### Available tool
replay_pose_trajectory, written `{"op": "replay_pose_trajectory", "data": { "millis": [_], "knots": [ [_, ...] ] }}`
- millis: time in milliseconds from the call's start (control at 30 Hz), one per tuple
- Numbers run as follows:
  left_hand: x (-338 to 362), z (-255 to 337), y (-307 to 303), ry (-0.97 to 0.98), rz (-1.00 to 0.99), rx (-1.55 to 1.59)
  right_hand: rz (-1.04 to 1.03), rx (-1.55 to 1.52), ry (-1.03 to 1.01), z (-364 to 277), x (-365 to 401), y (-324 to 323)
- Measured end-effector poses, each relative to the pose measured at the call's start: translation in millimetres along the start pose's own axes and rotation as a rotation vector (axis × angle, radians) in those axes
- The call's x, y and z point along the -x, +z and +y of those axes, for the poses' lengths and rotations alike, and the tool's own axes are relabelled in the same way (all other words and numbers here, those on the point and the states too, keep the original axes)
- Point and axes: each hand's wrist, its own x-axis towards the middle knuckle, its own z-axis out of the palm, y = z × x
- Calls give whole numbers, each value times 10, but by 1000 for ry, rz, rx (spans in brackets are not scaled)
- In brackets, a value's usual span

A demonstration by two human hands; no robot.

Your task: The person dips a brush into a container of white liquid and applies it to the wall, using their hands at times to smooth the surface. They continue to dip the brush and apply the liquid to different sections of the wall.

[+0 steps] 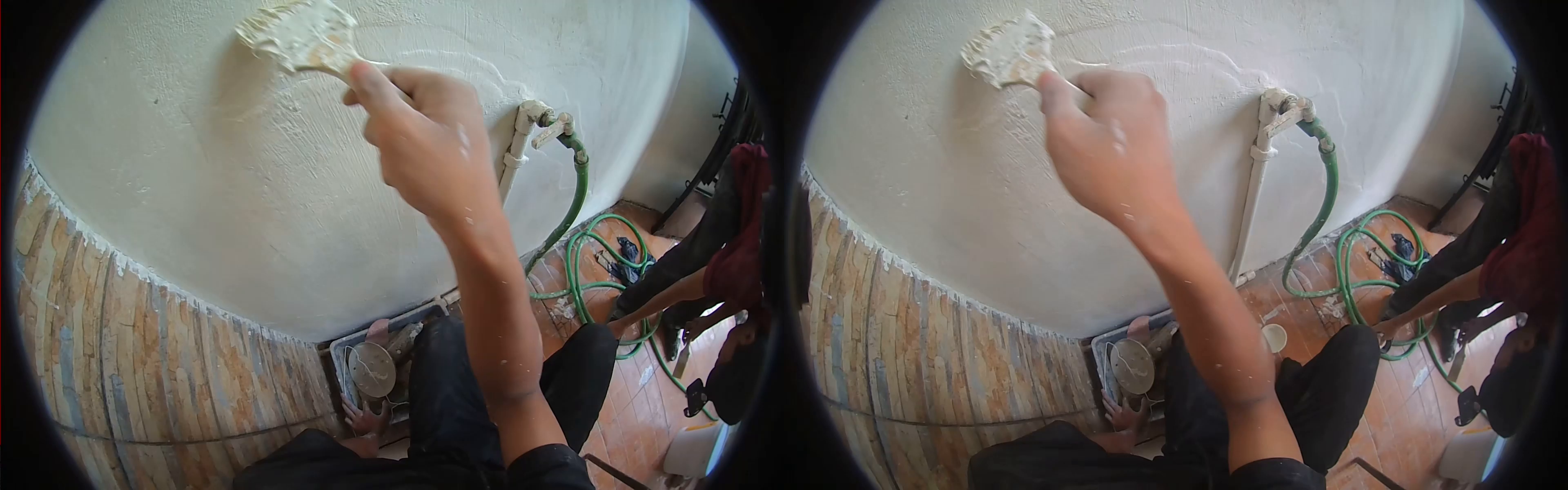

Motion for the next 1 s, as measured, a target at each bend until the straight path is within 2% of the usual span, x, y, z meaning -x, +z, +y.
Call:
{"op": "replay_pose_trajectory", "data": {
  "millis": [33,67,100,167,233,433,500,567,667,833,900,1000],
  "knots": [
    [-19,46,-121,-11,-52,-22,-3,8,-35,88,26,-104],
    [-13,71,-195,-23,-112,-46,-35,8,63,138,69,-209],
    [-2,75,-186,-24,-127,-51,-35,14,78,206,106,-292],
    [-7,48,-93,10,-15,-29,23,94,100,393,193,-395],
    [14,31,-62,18,-23,-36,43,62,180,679,344,-399],
    [-25,33,-191,39,-63,-16,104,51,707,1918,1390,-253],
    [-40,34,-140,53,-70,-30,180,158,718,2361,1890,-207],
    [-13,18,-111,80,-17,-46,160,255,958,2761,2356,-210],
    [-19,26,-119,70,-36,-45,88,432,1086,2926,2648,-226],
    [1,66,-219,47,-85,-83,89,418,1062,2720,2542,-224],
    [26,89,-176,46,-69,-49,167,458,759,2452,2356,-249],
    [-57,80,-129,95,16,-49,199,279,706,1660,1499,-319]
  ]
}}
